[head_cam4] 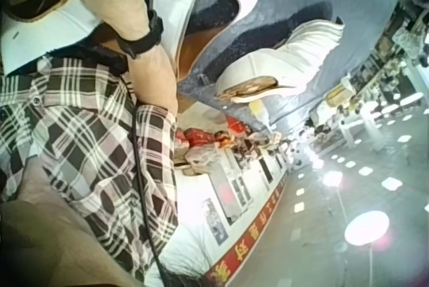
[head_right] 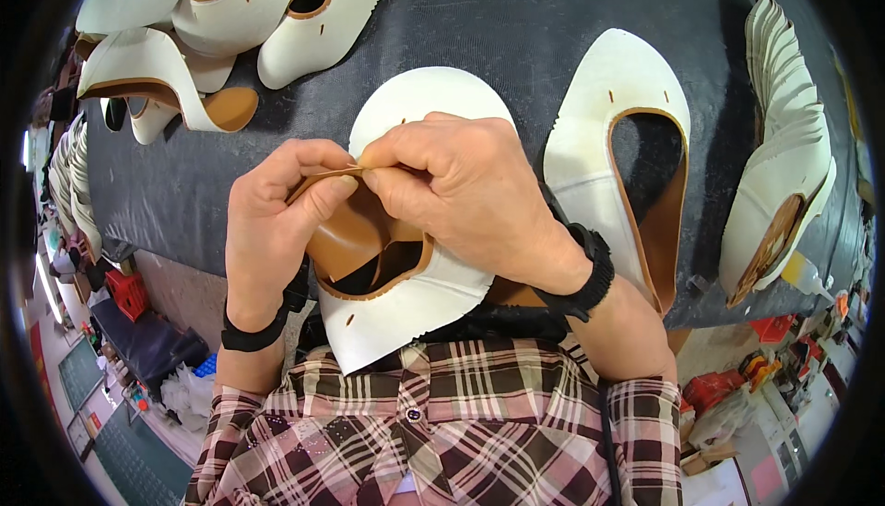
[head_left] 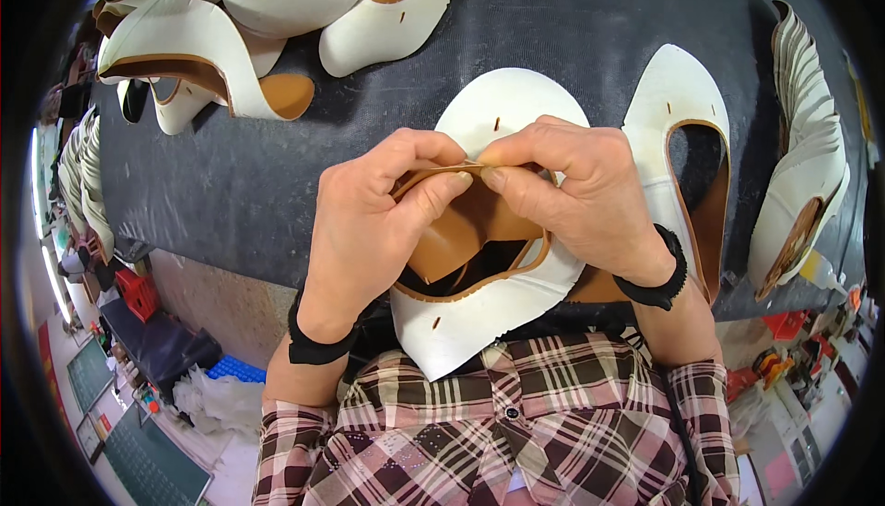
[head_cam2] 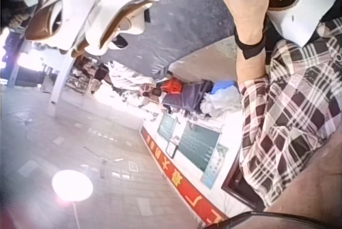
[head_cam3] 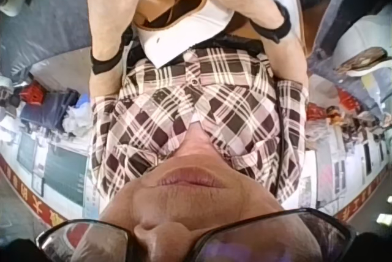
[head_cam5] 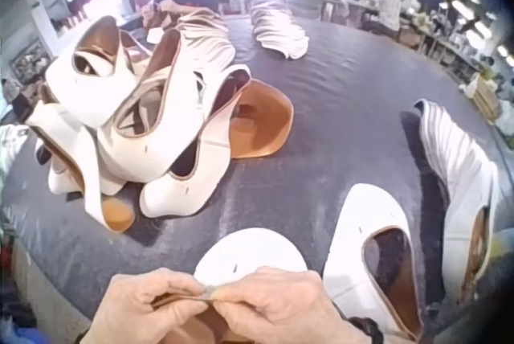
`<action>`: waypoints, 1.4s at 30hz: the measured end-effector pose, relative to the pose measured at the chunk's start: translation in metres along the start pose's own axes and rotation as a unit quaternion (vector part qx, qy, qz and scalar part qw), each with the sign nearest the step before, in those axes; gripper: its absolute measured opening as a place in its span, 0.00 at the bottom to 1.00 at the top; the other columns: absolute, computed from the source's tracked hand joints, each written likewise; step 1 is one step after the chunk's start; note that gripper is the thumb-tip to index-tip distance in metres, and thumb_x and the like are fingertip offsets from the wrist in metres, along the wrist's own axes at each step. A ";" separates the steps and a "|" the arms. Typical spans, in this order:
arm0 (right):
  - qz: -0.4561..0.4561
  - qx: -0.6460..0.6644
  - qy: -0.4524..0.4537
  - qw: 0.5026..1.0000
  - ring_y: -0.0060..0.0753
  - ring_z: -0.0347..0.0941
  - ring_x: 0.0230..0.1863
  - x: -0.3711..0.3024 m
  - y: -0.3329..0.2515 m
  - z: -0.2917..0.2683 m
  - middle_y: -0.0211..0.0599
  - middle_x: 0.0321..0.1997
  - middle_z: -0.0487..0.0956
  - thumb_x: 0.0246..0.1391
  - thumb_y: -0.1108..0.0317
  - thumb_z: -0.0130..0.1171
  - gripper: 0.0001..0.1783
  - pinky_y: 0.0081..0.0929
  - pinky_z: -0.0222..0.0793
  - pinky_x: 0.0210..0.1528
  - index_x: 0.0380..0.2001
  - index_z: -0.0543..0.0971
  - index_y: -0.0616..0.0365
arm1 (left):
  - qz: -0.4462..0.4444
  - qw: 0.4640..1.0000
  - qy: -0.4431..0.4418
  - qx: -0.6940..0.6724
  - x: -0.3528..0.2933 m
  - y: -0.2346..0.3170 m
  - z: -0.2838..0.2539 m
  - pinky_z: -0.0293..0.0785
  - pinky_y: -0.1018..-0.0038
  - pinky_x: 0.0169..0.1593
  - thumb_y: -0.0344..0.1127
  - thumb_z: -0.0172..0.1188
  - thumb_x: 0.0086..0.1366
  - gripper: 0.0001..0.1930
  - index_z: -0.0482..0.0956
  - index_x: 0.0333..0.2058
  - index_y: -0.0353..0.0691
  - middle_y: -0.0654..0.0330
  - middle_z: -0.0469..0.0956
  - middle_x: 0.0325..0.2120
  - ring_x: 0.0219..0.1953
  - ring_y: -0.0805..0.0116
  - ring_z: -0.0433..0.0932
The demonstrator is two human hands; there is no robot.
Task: The person folds and presses the edges of a leather shoe upper by hand, then picks up a bottle and applies liquid to a small piece of material. After setting the bottle down, the person gathers several shoe uppers from the table and moves them to a different pile.
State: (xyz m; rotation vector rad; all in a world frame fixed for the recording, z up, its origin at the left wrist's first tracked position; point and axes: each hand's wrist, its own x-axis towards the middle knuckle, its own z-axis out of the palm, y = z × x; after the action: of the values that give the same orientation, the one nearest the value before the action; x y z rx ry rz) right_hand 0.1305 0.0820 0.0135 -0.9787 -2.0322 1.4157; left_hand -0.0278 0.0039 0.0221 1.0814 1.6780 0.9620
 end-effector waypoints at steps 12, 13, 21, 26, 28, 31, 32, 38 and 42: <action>-0.083 -0.039 0.033 0.995 0.31 0.71 0.20 0.002 0.004 0.000 0.35 0.18 0.76 0.39 0.76 0.56 0.04 0.23 0.67 0.23 0.22 0.78 0.60 | -0.006 0.996 -0.034 -0.081 0.006 -0.002 0.002 0.68 0.84 0.34 0.28 0.57 0.56 0.07 0.77 0.35 0.35 0.64 0.78 0.26 0.29 0.81 0.74; -0.083 -0.039 0.032 0.995 0.31 0.71 0.20 0.002 0.005 0.000 0.35 0.18 0.76 0.39 0.76 0.56 0.04 0.23 0.67 0.23 0.22 0.78 0.60 | -0.006 0.995 -0.038 -0.091 0.006 -0.001 0.002 0.68 0.85 0.34 0.27 0.57 0.56 0.07 0.77 0.35 0.36 0.64 0.78 0.26 0.29 0.81 0.73; -0.138 -0.050 -0.006 0.989 0.31 0.72 0.24 0.007 0.009 -0.003 0.33 0.21 0.76 0.37 0.77 0.55 0.02 0.22 0.68 0.26 0.20 0.76 0.61 | 0.062 0.996 -0.044 0.040 0.013 0.001 -0.006 0.67 0.85 0.33 0.27 0.57 0.55 0.05 0.76 0.31 0.34 0.64 0.77 0.24 0.27 0.82 0.72; -0.091 -0.010 -0.003 0.996 0.31 0.72 0.24 0.013 0.003 -0.004 0.38 0.22 0.76 0.38 0.77 0.54 0.05 0.24 0.67 0.27 0.24 0.72 0.64 | -0.058 0.987 -0.095 -0.114 0.012 0.010 -0.008 0.65 0.85 0.31 0.28 0.55 0.56 0.04 0.73 0.29 0.33 0.68 0.73 0.22 0.27 0.83 0.69; 0.049 0.122 -0.086 0.988 0.24 0.71 0.24 0.013 0.005 -0.012 0.39 0.22 0.75 0.40 0.76 0.54 0.10 0.22 0.66 0.26 0.29 0.69 0.65 | -0.081 0.977 -0.118 -0.157 0.014 0.003 -0.009 0.65 0.85 0.32 0.29 0.55 0.56 0.05 0.73 0.28 0.33 0.68 0.73 0.23 0.27 0.83 0.68; 0.112 0.170 -0.140 0.969 0.18 0.70 0.25 0.011 -0.004 -0.013 0.36 0.23 0.75 0.42 0.76 0.54 0.10 0.17 0.65 0.26 0.30 0.69 0.66 | -0.133 0.957 -0.142 -0.214 0.011 0.006 -0.012 0.65 0.86 0.34 0.30 0.54 0.57 0.05 0.74 0.29 0.35 0.67 0.74 0.24 0.27 0.82 0.70; 0.163 0.239 -0.152 0.945 0.16 0.70 0.26 0.012 -0.009 -0.015 0.33 0.25 0.75 0.44 0.76 0.53 0.08 0.14 0.64 0.26 0.30 0.69 0.66 | -0.141 0.944 -0.153 -0.257 0.010 0.004 -0.014 0.66 0.86 0.34 0.30 0.54 0.57 0.04 0.74 0.29 0.36 0.66 0.74 0.24 0.27 0.82 0.70; 0.242 0.423 -0.157 0.859 0.18 0.71 0.27 0.007 0.000 -0.011 0.34 0.27 0.75 0.46 0.76 0.54 0.08 0.12 0.66 0.29 0.32 0.69 0.66 | -0.155 0.900 -0.205 -0.352 0.008 -0.009 -0.015 0.67 0.86 0.29 0.30 0.55 0.56 0.04 0.74 0.29 0.37 0.66 0.74 0.23 0.26 0.82 0.71; 0.263 0.463 -0.179 0.827 0.20 0.72 0.29 0.004 0.012 -0.012 0.36 0.27 0.75 0.46 0.76 0.56 0.10 0.13 0.67 0.31 0.33 0.69 0.67 | -0.128 0.931 -0.174 -0.294 0.003 -0.008 -0.008 0.65 0.88 0.30 0.30 0.55 0.57 0.04 0.73 0.29 0.37 0.68 0.73 0.23 0.26 0.84 0.69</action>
State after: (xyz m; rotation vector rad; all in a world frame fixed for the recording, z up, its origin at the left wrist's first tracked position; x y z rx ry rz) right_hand 0.1397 0.0949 0.0065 -0.8543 -0.9584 2.6615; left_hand -0.0380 0.0030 0.0169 0.5680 1.0964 0.9482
